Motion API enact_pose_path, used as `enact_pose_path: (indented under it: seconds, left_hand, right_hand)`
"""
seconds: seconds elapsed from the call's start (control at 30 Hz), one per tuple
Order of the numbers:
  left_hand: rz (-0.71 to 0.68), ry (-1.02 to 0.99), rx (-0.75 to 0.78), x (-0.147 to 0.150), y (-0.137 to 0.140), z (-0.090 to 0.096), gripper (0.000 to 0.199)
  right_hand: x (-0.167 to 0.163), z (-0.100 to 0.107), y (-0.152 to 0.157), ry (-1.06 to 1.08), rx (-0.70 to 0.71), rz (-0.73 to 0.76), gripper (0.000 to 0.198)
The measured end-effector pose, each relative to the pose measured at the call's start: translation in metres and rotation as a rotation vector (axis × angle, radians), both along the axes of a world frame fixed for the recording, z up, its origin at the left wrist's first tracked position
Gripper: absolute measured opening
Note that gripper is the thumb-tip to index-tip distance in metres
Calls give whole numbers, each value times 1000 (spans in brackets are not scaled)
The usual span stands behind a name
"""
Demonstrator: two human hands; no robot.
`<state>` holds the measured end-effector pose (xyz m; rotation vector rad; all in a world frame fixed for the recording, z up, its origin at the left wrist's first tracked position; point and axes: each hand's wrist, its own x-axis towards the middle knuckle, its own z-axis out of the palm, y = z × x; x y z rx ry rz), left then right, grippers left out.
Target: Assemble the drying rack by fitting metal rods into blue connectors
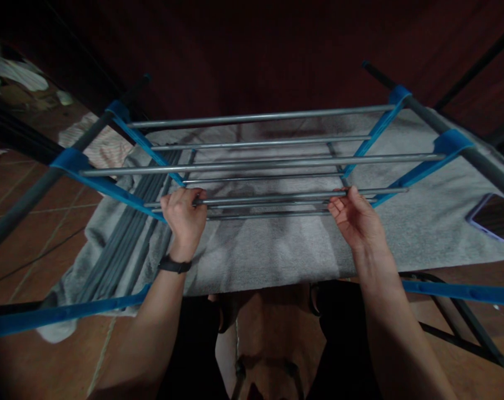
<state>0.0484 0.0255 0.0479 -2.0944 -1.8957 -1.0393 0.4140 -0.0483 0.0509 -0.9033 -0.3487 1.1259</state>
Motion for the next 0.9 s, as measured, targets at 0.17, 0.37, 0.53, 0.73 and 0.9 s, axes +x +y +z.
enact_pose_path:
  seconds: [0.17,0.37,0.53,0.73,0.9]
  left_hand:
    - [11,14,10,0,0,-1,19]
    - [10,1,-22,1,1,0,21]
    - [15,17,-6,0,1,-1,21]
    - [17,11,1,0,0,0,19]
    - [6,-20,-16,1,-1,2,18]
  right_hand:
    - [2,-2,2,10,-36,-2,15]
    - [0,2,0,33,-11,-3,8]
    - [-6,9,-5,25,107,9,9]
    - [-7,9,-6,-24,133,-6,21]
    - [-4,5,-5,-11,107,-4,16]
